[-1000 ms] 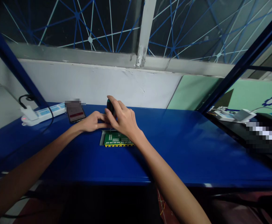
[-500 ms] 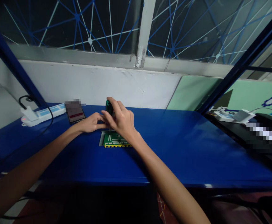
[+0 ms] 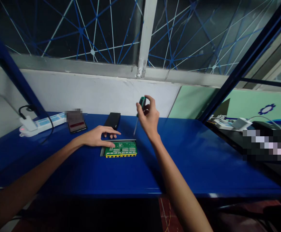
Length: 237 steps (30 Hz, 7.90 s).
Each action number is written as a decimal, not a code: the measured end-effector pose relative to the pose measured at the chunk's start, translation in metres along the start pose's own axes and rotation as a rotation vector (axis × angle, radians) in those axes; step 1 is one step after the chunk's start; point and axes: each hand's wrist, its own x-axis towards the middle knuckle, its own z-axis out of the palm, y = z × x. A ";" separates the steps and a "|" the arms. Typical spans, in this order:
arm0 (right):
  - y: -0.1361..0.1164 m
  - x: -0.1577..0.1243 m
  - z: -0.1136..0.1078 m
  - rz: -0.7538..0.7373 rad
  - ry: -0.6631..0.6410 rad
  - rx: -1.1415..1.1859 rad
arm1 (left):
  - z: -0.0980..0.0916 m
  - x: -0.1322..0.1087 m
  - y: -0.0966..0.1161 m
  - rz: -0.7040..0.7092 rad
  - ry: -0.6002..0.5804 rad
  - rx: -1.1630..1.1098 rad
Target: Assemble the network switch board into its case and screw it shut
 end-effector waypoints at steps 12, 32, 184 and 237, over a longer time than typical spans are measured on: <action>0.069 -0.021 -0.013 0.133 -0.704 -0.734 | 0.031 0.002 0.018 0.049 -0.033 0.364; 0.013 -0.029 -0.006 0.359 -0.566 0.371 | 0.015 0.047 0.022 -0.322 0.810 -0.699; -0.010 -0.057 0.013 0.565 -0.730 0.581 | 0.053 0.030 0.015 -0.338 0.519 -1.578; -0.017 -0.053 0.006 0.466 -0.668 0.518 | 0.047 0.031 0.025 -0.225 0.647 -1.468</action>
